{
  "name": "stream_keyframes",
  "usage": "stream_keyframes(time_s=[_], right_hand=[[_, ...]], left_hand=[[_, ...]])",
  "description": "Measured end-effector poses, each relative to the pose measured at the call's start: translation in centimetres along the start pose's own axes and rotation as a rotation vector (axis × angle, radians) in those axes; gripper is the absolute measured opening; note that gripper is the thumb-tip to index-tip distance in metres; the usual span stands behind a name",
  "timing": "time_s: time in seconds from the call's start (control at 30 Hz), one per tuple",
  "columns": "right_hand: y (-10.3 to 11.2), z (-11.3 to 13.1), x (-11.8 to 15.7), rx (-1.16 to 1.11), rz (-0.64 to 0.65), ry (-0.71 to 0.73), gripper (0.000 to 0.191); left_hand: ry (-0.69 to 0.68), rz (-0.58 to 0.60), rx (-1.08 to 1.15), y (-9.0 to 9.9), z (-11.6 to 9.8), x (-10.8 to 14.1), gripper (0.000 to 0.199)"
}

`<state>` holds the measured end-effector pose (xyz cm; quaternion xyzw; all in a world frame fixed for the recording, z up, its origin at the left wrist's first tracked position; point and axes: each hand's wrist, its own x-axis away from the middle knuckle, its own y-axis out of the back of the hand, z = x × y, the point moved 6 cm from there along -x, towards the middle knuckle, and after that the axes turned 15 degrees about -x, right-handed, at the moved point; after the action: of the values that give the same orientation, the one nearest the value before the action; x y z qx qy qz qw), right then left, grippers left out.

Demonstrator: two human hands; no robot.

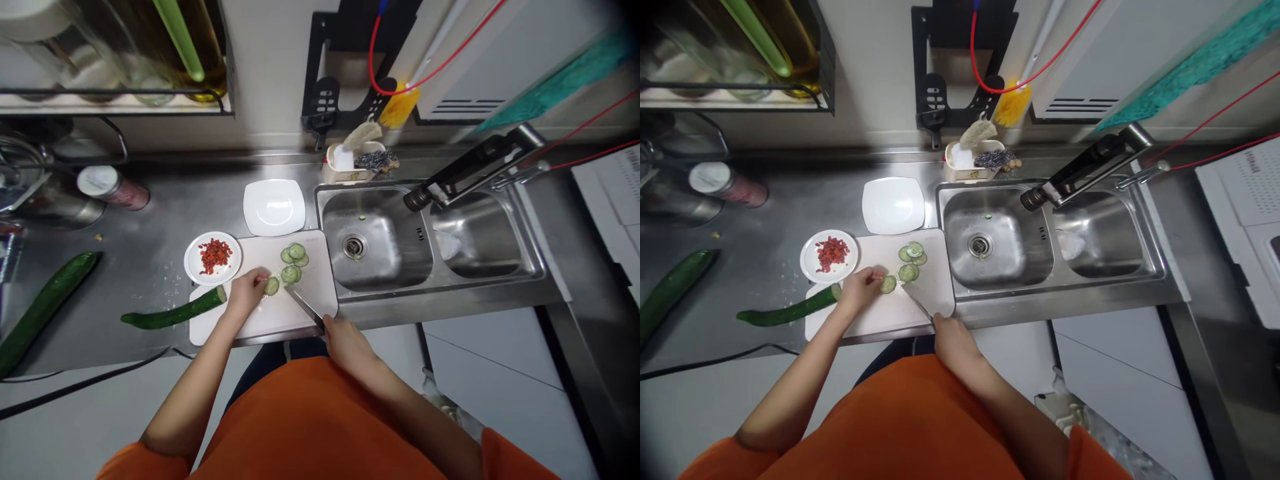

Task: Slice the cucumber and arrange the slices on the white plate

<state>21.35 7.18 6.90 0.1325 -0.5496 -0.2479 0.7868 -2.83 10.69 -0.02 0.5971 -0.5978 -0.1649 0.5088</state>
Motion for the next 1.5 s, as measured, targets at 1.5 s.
stream_keyframes(time_s=[1.5], right_hand=[[-3.8,4.8,-2.4,-0.021,-0.030,0.022,0.037]], left_hand=[[-0.105,-0.230,-0.278,-2.2,0.2,2.3,0.034]])
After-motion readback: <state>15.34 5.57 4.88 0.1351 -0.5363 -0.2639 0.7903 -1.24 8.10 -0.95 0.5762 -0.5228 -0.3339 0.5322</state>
